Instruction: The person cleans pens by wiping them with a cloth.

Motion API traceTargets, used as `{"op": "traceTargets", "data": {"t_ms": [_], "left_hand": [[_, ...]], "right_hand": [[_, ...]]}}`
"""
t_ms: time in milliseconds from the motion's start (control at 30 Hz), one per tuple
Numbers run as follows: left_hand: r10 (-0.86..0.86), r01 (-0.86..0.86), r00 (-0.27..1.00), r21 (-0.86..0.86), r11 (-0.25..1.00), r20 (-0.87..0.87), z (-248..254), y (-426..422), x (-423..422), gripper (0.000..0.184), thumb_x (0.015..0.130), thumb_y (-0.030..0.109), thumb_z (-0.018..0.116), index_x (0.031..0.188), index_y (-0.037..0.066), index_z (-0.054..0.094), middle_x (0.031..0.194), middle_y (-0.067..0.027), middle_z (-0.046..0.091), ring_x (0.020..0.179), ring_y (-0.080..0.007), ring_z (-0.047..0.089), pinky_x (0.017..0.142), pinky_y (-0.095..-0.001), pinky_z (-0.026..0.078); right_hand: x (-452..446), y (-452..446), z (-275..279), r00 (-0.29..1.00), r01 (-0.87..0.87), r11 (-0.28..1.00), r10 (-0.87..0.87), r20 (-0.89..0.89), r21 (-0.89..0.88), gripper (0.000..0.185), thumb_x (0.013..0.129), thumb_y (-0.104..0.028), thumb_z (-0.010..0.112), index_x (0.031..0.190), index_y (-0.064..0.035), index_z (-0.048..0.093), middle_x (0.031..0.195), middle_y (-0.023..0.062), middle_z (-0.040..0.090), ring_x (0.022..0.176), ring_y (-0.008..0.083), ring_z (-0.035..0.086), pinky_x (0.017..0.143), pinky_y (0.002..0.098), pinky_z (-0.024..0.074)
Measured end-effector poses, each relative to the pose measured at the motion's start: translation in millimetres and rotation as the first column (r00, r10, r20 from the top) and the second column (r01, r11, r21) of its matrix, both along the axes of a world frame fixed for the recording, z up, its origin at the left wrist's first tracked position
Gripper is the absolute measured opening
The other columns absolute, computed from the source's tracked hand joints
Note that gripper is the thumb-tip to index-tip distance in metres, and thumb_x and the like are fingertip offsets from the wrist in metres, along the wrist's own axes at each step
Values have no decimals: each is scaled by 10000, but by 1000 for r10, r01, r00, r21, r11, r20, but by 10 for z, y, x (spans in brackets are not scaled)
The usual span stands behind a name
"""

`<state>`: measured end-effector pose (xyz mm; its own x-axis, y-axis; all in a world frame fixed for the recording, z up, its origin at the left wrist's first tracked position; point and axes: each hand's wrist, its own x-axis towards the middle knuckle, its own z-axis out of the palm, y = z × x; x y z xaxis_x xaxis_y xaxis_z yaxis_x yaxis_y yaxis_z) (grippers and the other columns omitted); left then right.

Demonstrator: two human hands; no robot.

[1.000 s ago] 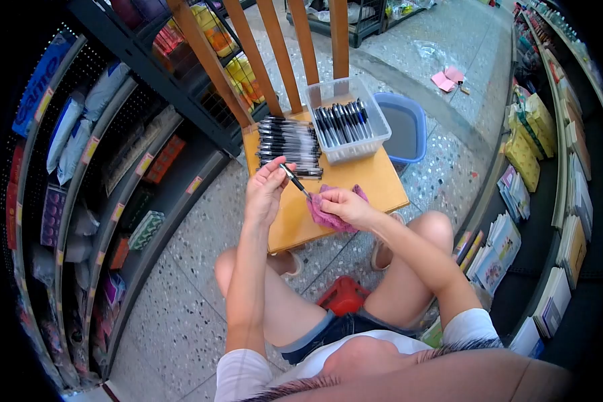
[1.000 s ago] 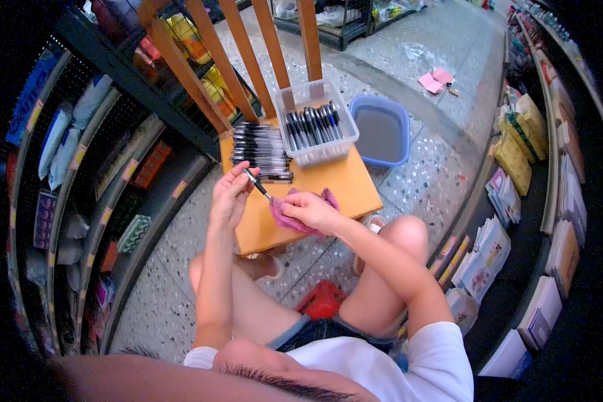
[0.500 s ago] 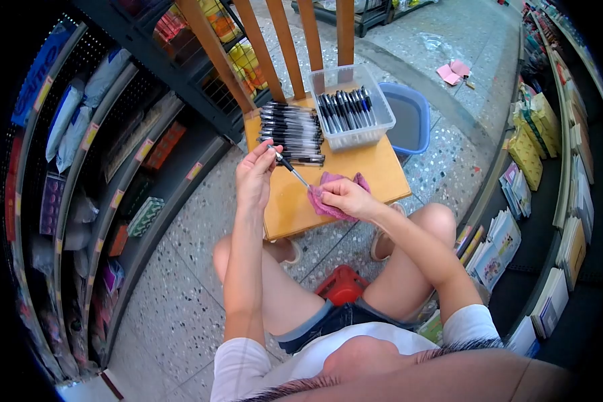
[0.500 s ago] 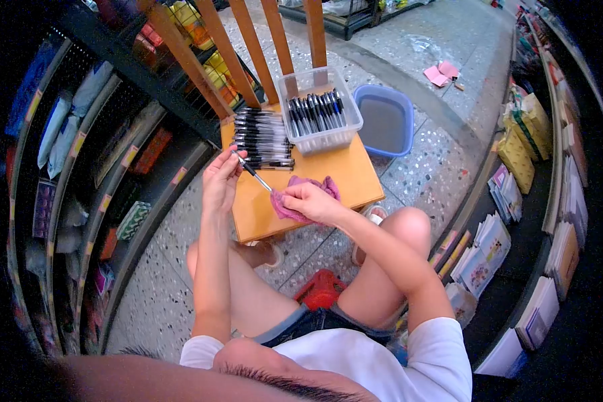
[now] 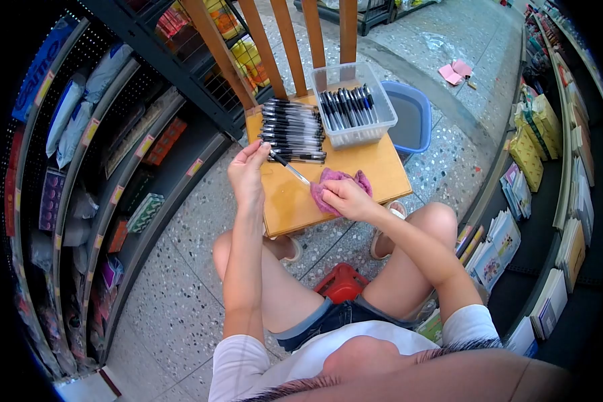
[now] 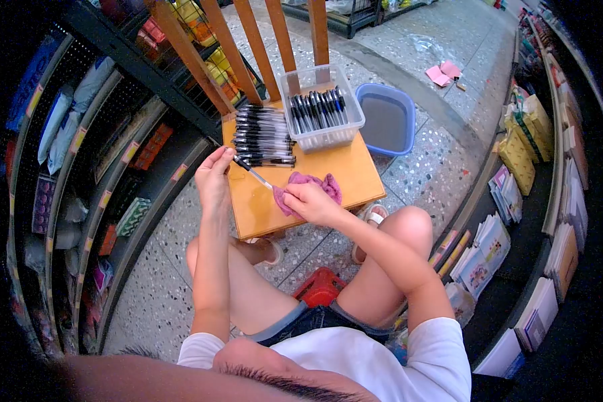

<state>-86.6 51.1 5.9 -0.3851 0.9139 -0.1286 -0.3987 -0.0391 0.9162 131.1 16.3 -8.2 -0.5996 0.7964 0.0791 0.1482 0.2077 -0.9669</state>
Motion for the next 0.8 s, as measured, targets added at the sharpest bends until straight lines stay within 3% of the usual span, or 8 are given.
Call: {"op": "traceTargets", "data": {"t_ms": [100, 200, 400, 500, 633, 800], "left_hand": [[-33, 32, 999, 39, 999, 11, 15, -2, -3, 275, 770, 6, 677, 1016, -63, 574, 916, -116, 650, 804, -111, 603, 726, -206, 467], [-149, 142, 985, 86, 986, 87, -41, 20, -63, 262, 799, 48, 661, 1032, -38, 575, 925, -110, 653, 798, -102, 596, 690, -198, 447], [-230, 252, 929, -43, 967, 290, -117, 40, -88, 201, 840, 82, 621, 1034, 48, 578, 910, -85, 654, 809, -110, 605, 647, -205, 435], [-205, 260, 921, -132, 957, 330, -131, 40, -18, 166, 852, 87, 606, 1016, 77, 579, 889, -67, 650, 839, -127, 617, 625, -216, 439], [-238, 305, 904, -146, 941, 355, -202, 59, -15, 155, 856, 105, 606, 1008, 90, 579, 895, -50, 648, 860, -144, 632, 623, -213, 452], [-218, 280, 914, -143, 949, 342, -255, 71, -8, 174, 857, 105, 602, 1027, 77, 574, 920, -63, 649, 880, -165, 636, 724, -256, 503]], "right_hand": [[-8, -6, -5, 999, 46, 999, -46, -6, 29, 250, 904, -144, 458, 708, -3, 526, 554, 5, 461, 529, 87, 437, 501, 273, 380], [-12, 2, -70, 994, 34, 995, -44, -103, -93, 242, 899, -140, 466, 708, -1, 518, 555, 43, 487, 513, 118, 461, 496, 287, 382], [48, 4, 50, 999, -53, 995, 53, 3, 89, 198, 875, -142, 518, 735, -2, 527, 595, 95, 519, 546, 175, 517, 517, 307, 392], [23, -21, 20, 1000, 22, 946, -21, -8, 323, 172, 863, -146, 538, 755, -11, 537, 627, 122, 533, 585, 245, 542, 546, 332, 406], [40, -39, 64, 999, 43, 955, -41, -14, 295, 142, 850, -138, 552, 777, -16, 544, 658, 141, 542, 619, 293, 549, 566, 353, 415], [63, -32, 53, 1000, 29, 939, -27, -10, 343, 120, 841, -121, 560, 802, -8, 558, 697, 140, 560, 655, 296, 560, 589, 359, 427]]}}
